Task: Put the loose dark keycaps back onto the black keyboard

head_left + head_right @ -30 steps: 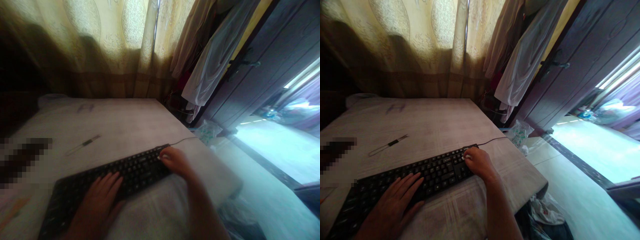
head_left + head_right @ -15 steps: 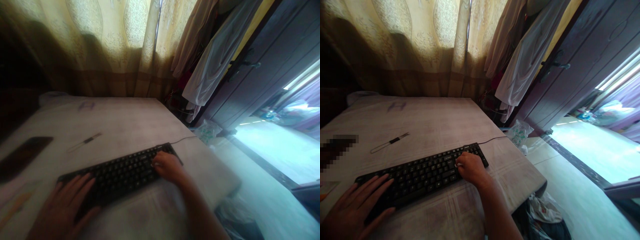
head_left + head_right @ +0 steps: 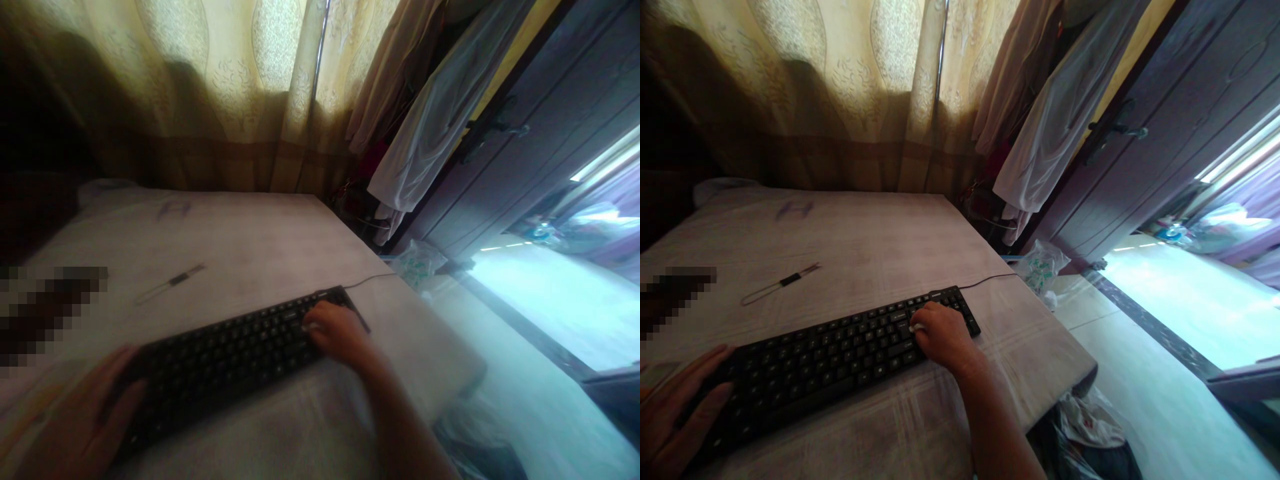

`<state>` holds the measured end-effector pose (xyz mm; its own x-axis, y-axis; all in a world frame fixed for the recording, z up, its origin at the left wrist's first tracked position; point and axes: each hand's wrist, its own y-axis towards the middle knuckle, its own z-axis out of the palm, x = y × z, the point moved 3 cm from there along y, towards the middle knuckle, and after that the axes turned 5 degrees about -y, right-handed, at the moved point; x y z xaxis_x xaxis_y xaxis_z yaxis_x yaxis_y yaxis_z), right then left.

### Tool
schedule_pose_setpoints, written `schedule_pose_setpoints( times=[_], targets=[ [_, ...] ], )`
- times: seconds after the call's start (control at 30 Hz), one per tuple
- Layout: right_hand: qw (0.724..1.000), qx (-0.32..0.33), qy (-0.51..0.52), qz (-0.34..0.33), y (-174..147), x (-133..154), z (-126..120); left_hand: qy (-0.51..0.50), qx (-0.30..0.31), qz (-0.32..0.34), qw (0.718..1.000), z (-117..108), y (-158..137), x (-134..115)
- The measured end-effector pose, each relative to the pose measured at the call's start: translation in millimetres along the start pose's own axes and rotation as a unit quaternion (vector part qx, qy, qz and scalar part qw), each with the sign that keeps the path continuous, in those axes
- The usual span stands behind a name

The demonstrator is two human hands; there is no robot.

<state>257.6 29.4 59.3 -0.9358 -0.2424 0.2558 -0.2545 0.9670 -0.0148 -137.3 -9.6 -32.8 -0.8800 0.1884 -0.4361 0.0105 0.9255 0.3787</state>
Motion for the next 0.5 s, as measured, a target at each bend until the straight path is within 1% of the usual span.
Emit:
schedule_pose_setpoints(
  times=[0.17,0.27,0.33,0.4,0.5],
  targets=[
    [1.0,0.017,-0.015,-0.001,0,5,1,-0.045,-0.003,0.011,0.999,0,-1,-2],
    [1.0,0.025,-0.006,-0.005,-7,1,1,-0.051,-0.006,0.019,0.998,0,-1,-1],
    [0.999,0.024,0.019,-0.011,-11,-5,1,-0.052,-0.006,0.018,0.998,1,-1,0],
    [0.999,-0.004,0.049,-0.002,-12,-13,0,-0.051,-0.003,0.013,0.999,1,-1,1],
    [0.994,-0.073,0.069,0.04,-10,-22,-4,-0.05,-0.001,0.011,0.999,1,1,-1]
  ],
)
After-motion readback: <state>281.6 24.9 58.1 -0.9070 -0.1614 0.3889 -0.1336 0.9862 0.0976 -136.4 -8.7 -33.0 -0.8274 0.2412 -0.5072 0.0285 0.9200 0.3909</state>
